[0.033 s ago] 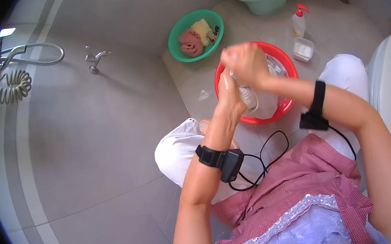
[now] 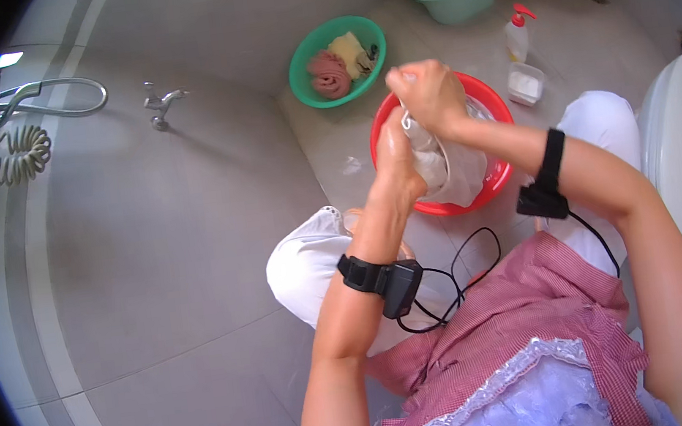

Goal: Hand washing a piece of white clothing in a basin.

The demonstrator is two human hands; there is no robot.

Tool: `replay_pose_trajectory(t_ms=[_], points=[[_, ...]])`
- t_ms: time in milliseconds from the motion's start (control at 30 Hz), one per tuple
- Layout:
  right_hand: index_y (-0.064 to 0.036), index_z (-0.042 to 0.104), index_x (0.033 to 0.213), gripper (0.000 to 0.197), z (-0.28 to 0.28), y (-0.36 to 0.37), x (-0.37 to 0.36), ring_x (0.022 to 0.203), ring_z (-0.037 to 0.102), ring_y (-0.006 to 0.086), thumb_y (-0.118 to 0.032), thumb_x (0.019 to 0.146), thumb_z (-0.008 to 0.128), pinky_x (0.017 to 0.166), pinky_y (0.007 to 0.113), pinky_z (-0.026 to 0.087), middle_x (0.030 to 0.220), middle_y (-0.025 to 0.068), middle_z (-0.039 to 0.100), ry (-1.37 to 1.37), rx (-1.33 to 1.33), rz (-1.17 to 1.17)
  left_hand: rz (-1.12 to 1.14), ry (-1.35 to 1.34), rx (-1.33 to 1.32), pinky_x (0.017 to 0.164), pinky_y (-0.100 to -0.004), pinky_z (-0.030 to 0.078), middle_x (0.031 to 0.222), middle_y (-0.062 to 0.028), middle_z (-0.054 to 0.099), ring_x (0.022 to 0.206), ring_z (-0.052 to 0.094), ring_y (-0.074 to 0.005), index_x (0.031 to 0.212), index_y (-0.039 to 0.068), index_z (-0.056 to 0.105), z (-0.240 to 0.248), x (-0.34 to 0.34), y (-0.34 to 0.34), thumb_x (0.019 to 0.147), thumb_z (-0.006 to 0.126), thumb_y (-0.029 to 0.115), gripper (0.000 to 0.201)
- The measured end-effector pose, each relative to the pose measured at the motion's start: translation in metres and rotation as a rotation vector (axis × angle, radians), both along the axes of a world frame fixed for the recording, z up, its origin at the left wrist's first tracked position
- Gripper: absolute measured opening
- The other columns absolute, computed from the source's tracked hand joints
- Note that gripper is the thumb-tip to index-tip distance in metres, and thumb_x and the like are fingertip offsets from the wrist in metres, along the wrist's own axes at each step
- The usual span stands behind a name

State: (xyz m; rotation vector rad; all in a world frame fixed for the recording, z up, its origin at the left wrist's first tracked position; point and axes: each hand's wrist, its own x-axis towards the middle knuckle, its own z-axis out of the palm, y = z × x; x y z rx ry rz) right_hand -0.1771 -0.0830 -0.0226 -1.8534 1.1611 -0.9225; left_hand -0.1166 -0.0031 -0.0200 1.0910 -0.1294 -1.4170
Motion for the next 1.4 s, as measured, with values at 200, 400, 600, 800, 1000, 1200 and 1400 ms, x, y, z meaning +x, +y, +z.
replay_pose_trajectory(t_ms=[200, 400, 600, 800, 1000, 1200, 1400], points=[[-0.002, 0.063, 0.065, 0.024, 0.016, 0.088, 0.004, 0.06, 0.061, 0.0379, -0.021, 0.079, 0.06, 0.059, 0.04, 0.051, 0.065, 0.021, 0.06, -0.336, -0.247, 0.206, -0.417, 0.251, -0.384, 0.07, -0.0314, 0.052, 0.081, -0.0027, 0.061, 0.075, 0.061, -0.0161, 0.088, 0.012, 0.059, -0.046, 0.105, 0.004, 0.095, 0.055, 0.032, 0.021], [-0.0059, 0.066, 0.065, 0.029, 0.011, 0.006, 0.007, 0.059, 0.061, 0.0389, -0.029, 0.081, 0.059, 0.057, 0.045, 0.05, 0.063, 0.0206, 0.059, -0.13, 0.078, 0.003, 0.008, -0.115, 0.003, 0.076, -0.0358, 0.054, 0.095, -0.0038, 0.065, 0.086, 0.065, -0.0176, 0.103, 0.012, 0.059, 0.0, 0.028, -0.004, 0.098, 0.048, 0.036, 0.027], [-0.0064, 0.068, 0.067, 0.024, 0.014, 0.074, 0.013, 0.063, 0.063, 0.0406, -0.025, 0.079, 0.059, 0.062, 0.046, 0.051, 0.067, 0.023, 0.062, -0.308, -0.145, 0.037, -0.291, 0.097, -0.233, 0.075, -0.0326, 0.053, 0.089, -0.0006, 0.063, 0.079, 0.062, -0.0166, 0.1, 0.012, 0.059, -0.044, 0.101, 0.008, 0.098, 0.049, 0.042, 0.031], [-0.0036, 0.067, 0.066, 0.037, 0.0, 0.004, 0.009, 0.061, 0.062, 0.0403, -0.034, 0.085, 0.055, 0.058, 0.047, 0.049, 0.067, 0.0227, 0.061, -0.11, 0.159, -0.069, -0.006, -0.143, 0.008, 0.075, -0.0347, 0.053, 0.097, -0.0019, 0.064, 0.088, 0.063, -0.0173, 0.109, 0.013, 0.058, 0.008, 0.001, 0.006, 0.097, 0.051, 0.039, 0.03], [-0.0053, 0.066, 0.064, 0.035, -0.001, 0.085, 0.017, 0.063, 0.063, 0.0405, -0.034, 0.083, 0.057, 0.059, 0.049, 0.05, 0.068, 0.0213, 0.063, -0.235, -0.133, -0.026, 0.085, 0.067, 0.103, 0.076, -0.0373, 0.053, 0.092, -0.0057, 0.062, 0.084, 0.062, -0.0202, 0.089, 0.012, 0.052, -0.019, 0.064, -0.004, 0.095, 0.055, 0.039, 0.028], [-0.0101, 0.072, 0.071, 0.029, -0.001, 0.008, 0.008, 0.071, 0.066, 0.0398, -0.032, 0.082, 0.056, 0.071, 0.047, 0.054, 0.075, 0.0232, 0.066, -0.042, 0.365, -0.111, 0.004, -0.174, 0.001, 0.083, -0.0323, 0.049, 0.101, -0.0027, 0.063, 0.095, 0.06, -0.0176, 0.112, 0.014, 0.057, -0.011, 0.009, 0.009, 0.1, 0.045, 0.035, 0.027], [-0.0074, 0.07, 0.068, 0.036, 0.004, 0.036, 0.015, 0.07, 0.066, 0.0394, -0.034, 0.083, 0.053, 0.068, 0.048, 0.053, 0.072, 0.0212, 0.065, -0.107, 0.162, -0.012, -0.163, 0.01, 0.037, 0.076, -0.0364, 0.05, 0.1, -0.0042, 0.064, 0.087, 0.061, -0.0216, 0.103, 0.019, 0.057, -0.049, 0.073, 0.019, 0.098, 0.041, 0.049, 0.035]])
